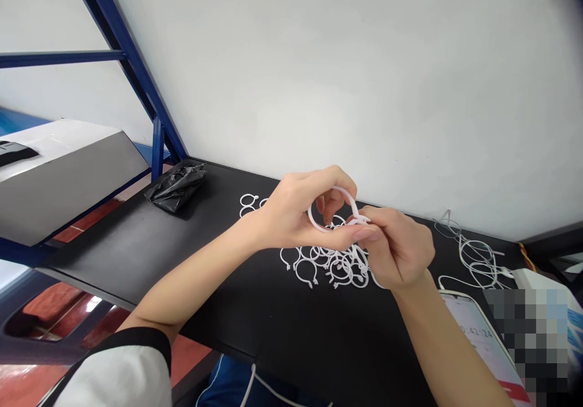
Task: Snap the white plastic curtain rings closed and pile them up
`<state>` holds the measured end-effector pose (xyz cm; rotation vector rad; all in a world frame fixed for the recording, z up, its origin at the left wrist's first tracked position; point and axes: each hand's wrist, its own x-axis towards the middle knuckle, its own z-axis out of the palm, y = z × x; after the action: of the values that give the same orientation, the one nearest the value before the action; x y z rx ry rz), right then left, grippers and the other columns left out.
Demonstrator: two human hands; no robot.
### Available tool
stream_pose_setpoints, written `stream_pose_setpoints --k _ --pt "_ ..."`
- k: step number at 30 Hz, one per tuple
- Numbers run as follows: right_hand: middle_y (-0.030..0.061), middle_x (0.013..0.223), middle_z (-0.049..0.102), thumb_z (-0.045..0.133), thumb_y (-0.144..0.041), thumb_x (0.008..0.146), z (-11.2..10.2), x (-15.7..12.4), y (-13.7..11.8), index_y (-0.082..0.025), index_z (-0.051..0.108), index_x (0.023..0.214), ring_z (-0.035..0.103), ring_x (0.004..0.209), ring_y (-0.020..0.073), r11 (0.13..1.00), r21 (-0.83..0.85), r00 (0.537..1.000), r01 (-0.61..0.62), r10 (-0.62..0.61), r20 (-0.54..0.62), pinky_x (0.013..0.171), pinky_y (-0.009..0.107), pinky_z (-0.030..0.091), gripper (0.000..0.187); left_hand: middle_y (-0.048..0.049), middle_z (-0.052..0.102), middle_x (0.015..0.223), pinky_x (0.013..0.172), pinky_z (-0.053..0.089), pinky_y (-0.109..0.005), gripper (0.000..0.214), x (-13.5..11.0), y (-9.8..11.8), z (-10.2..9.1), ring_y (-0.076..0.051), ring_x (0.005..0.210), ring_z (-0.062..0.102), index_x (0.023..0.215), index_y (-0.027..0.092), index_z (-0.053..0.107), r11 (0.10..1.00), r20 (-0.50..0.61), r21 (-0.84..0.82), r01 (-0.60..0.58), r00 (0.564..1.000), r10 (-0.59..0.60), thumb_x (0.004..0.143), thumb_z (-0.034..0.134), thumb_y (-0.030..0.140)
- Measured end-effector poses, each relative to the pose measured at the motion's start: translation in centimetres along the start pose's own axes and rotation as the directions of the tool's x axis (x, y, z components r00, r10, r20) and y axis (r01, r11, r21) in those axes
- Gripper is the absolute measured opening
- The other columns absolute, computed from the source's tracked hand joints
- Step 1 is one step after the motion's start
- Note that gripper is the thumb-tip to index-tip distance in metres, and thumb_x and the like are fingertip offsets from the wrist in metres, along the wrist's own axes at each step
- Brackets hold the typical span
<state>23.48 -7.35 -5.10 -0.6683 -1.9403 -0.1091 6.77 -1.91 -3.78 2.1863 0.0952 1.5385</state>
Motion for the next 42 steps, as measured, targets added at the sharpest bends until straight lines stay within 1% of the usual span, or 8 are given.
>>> stream_pose_setpoints --k 5,12,19,28,34,42 --pt "-0.0028 0.06 0.052 0.045 -0.017 0.097 0.03 0.23 -0.12 -0.022 0.056 0.092 0.042 0.046 0.0091 1.0 0.004 1.0 0.025 -0.025 0.0 0.042 0.024 0.035 0.013 0.0086 0.048 0.058 0.048 0.043 -0.013 0.029 -0.08 0.06 0.03 -0.002 0.049 0.044 0.082 0.015 0.054 1.0 0.004 -0.006 0.011 1.0 -0.011 0.076 0.076 0.034" --pt "-0.0017 0.063 0.058 0.046 -0.013 0.095 0.02 0.41 -0.22 -0.021 0.055 0.087 0.045 0.048 0.0092 0.997 -0.036 0.997 0.072 -0.073 -0.017 0.042 0.024 0.036 0.014 0.0091 0.046 0.057 0.048 0.041 -0.013 0.028 -0.09 0.26 0.0 -0.002 0.049 0.042 0.082 0.016 0.053 0.999 0.028 -0.032 0.027 0.999 -0.026 0.075 0.077 0.029" --pt "-0.0025 0.064 0.057 0.046 -0.014 0.096 0.05 0.36 -0.19 -0.02 0.054 0.088 0.043 0.049 0.0075 0.998 -0.005 0.998 0.062 -0.062 -0.016 0.043 0.022 0.037 0.012 0.0091 0.046 0.057 0.047 0.04 -0.013 0.028 -0.09 0.28 0.01 -0.001 0.049 0.041 0.082 0.016 0.053 0.999 0.026 -0.032 0.026 0.999 -0.025 0.075 0.077 0.028" --pt "-0.0033 0.063 0.055 0.045 -0.014 0.096 0.06 0.39 -0.2 -0.02 0.053 0.089 0.041 0.048 0.007 0.999 0.006 0.999 0.052 -0.052 -0.01 0.043 0.022 0.036 0.012 0.0096 0.044 0.055 0.045 0.037 -0.011 0.028 -0.04 0.32 0.11 -0.001 0.048 0.043 0.082 0.016 0.053 1.0 0.016 -0.014 0.013 1.0 -0.013 0.076 0.076 0.03" --pt "-0.0022 0.064 0.057 0.045 -0.015 0.096 0.07 0.34 -0.04 -0.02 0.054 0.088 0.044 0.049 0.0081 0.998 0.016 0.998 0.064 -0.064 -0.011 0.043 0.023 0.036 0.013 0.0098 0.043 0.055 0.045 0.037 -0.011 0.029 -0.03 0.32 0.13 -0.001 0.047 0.043 0.081 0.016 0.053 1.0 0.015 -0.002 0.005 1.0 -0.005 0.076 0.076 0.032" --pt "-0.0026 0.062 0.055 0.045 -0.017 0.095 0.1 0.26 0.17 -0.02 0.053 0.084 0.044 0.048 0.0087 0.998 0.011 0.998 0.062 -0.062 -0.011 0.043 0.023 0.037 0.014 0.0098 0.043 0.055 0.044 0.037 -0.012 0.03 -0.1 0.24 0.08 -0.002 0.047 0.044 0.081 0.017 0.052 1.0 0.03 0.02 0.021 0.999 -0.021 0.077 0.074 0.036"
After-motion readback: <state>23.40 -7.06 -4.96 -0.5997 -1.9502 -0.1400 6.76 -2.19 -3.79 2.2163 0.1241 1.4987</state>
